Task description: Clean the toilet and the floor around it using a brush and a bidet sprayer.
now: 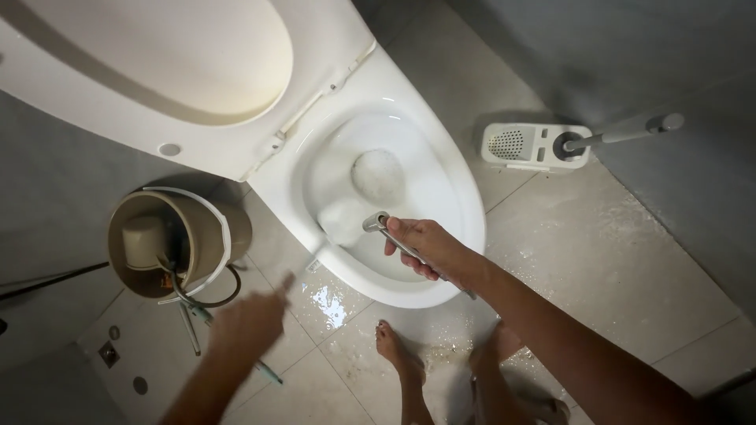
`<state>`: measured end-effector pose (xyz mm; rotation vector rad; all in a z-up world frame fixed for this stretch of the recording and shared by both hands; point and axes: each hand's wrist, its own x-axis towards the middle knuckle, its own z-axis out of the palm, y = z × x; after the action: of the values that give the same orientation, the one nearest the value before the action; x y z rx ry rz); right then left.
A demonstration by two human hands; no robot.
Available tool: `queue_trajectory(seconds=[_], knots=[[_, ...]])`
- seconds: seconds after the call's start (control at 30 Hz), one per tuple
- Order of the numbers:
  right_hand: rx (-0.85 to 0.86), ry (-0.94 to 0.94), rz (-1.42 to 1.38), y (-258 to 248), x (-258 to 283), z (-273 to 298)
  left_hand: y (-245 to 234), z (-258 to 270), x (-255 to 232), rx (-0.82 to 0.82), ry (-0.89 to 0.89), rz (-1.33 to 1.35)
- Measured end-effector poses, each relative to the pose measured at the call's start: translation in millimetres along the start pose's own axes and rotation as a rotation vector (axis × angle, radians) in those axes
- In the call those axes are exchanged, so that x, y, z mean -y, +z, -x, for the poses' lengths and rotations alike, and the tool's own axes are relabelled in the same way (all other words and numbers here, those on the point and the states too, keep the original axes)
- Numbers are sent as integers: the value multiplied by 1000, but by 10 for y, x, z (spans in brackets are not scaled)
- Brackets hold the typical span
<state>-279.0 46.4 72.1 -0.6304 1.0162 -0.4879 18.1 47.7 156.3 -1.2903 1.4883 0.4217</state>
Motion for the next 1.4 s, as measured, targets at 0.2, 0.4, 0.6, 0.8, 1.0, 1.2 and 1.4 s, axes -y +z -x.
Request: queue_trajectory(seconds=[0.2,0.4,0.6,0.8,1.0,1.2,1.4], knots=[[12,-17,28,27,-94,32,203,-553,-10,-206,-121,109],[-32,-12,140,-284,-198,157,734,-256,-834,177,-7,772],[-158,-62,-116,-880,-269,232,296,-121,-1540,320,267,1239],[-443,-133,-97,-1233,-203,291,-309,-885,-1844,-167,481,1847],[-352,-307,-36,-1104,-197,301,-180,-874,-2374,-280,553,2222],[-323,-291,15,-803,12,155,320,-563,-1706,49,461,1799],[-334,-317,103,-559,161,30,-306,-1005,-1590,-47,606,2483]])
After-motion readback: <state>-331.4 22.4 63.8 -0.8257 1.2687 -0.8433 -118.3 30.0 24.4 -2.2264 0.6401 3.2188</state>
